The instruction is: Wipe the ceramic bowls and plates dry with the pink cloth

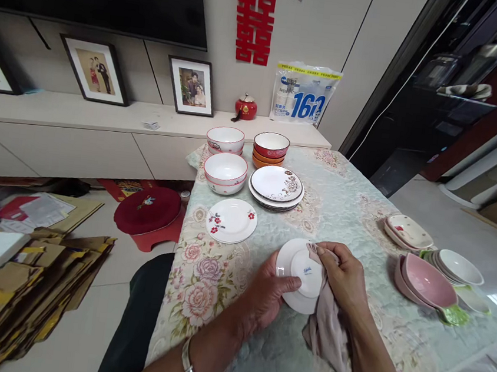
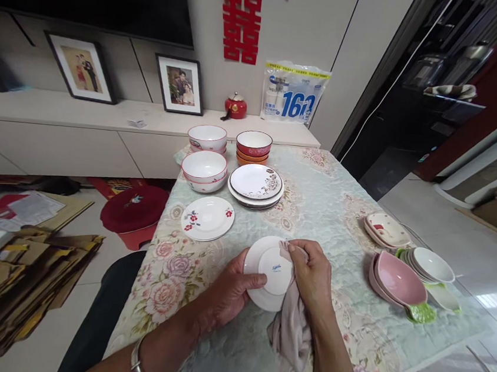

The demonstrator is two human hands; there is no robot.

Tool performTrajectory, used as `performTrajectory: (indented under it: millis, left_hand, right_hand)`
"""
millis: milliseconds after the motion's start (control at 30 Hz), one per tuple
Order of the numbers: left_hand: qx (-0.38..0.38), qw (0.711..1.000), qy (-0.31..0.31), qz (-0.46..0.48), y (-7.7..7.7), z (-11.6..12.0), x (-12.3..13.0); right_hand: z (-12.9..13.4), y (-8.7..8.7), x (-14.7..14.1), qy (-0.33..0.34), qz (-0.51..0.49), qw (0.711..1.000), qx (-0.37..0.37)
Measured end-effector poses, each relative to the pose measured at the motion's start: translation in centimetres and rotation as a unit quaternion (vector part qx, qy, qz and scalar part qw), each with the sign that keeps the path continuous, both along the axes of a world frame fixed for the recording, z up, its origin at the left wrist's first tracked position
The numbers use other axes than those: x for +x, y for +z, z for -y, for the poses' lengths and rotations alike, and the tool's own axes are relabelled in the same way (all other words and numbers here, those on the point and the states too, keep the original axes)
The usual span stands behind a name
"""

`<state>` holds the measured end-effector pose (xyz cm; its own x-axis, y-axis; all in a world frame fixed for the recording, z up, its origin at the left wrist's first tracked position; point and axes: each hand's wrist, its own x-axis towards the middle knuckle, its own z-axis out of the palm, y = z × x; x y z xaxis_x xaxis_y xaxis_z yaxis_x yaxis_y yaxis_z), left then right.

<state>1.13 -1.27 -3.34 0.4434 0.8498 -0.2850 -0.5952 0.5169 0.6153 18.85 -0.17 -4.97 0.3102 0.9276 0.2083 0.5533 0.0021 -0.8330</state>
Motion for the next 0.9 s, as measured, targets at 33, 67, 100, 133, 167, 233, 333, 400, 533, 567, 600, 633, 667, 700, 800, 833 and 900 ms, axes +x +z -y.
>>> performTrajectory:
  millis: [33, 67, 100, 133, 167, 233, 333, 400, 533, 567, 600, 633, 667, 700, 800, 833, 900]
  left_hand:
    - [0.006, 1.000, -0.014, -0.008, 0.0, 0.1, 0.1]
    - [0.012, 0.999, -0.027, -0.016, 0.0, 0.2, 0.1]
    - [0.018, 0.999, -0.039, -0.027, 0.0, 0.3, 0.1]
    - [0.022, 0.998, -0.049, -0.038, 0.0, 0.4, 0.1]
    - [0.025, 0.997, -0.054, -0.050, -0.1, 0.4, 0.1]
    - [0.034, 0.996, -0.055, -0.061, -0.1, 0.3, 0.1]
    - [0.070, 0.995, -0.053, -0.044, -0.3, 0.2, 0.0]
    - [0.090, 0.994, -0.050, -0.044, -0.4, 0.1, 0.0]
    - [0.067, 0.993, -0.059, -0.074, -0.3, 0.0, -0.2]
    - [0.060, 0.993, -0.063, -0.075, -0.2, 0.0, -0.3]
    - [0.057, 0.994, -0.066, -0.073, -0.2, 0.0, -0.3]
    - [0.056, 0.994, -0.066, -0.070, -0.1, 0.0, -0.4]
    - [0.056, 0.994, -0.067, -0.067, -0.1, -0.1, -0.4]
    - [0.056, 0.994, -0.067, -0.066, -0.1, -0.1, -0.5]
    - [0.041, 0.996, -0.060, -0.055, -0.1, -0.2, -0.6]
    - [0.033, 0.997, -0.050, -0.043, -0.1, -0.2, -0.6]
    - [0.020, 1.000, -0.023, -0.009, -0.1, -0.3, -0.5]
  right_hand:
    - [0.1, 0.0, -0.2, 0.005, 0.025, 0.999, 0.025]
    - [0.1, 0.1, -0.5, 0.015, 0.045, 0.998, 0.047]
    - [0.3, 0.3, -0.8, 0.033, 0.061, 0.995, 0.065]
    - [0.4, 0.5, -1.3, 0.056, 0.075, 0.992, 0.080]
    - [0.6, 0.8, -1.8, 0.085, 0.091, 0.988, 0.090]
    - [1.1, 1.7, -2.8, 0.154, 0.129, 0.974, 0.103]
    - [1.7, 2.9, -4.1, 0.264, 0.176, 0.944, 0.096]
    - [1.7, 3.0, -4.2, 0.283, 0.180, 0.938, 0.087]
    - [0.7, 1.7, -2.6, 0.155, 0.121, 0.977, 0.076]
    - [0.5, 1.4, -2.0, 0.123, 0.093, 0.986, 0.060]
    - [0.2, 1.2, -1.5, 0.098, 0.056, 0.993, 0.036]
    - [0.1, 1.1, -1.0, 0.080, 0.014, 0.997, 0.004]
    - [0.0, 1.1, -0.5, 0.068, -0.029, 0.997, -0.029]
    - [0.1, 1.2, -0.3, 0.063, -0.071, 0.994, -0.061]
    - [0.2, 1.6, 0.1, 0.069, -0.173, 0.975, -0.122]
    - [0.2, 1.6, 0.1, 0.066, -0.196, 0.970, -0.127]
    - [0.1, 1.3, 0.1, 0.047, -0.216, 0.968, -0.120]
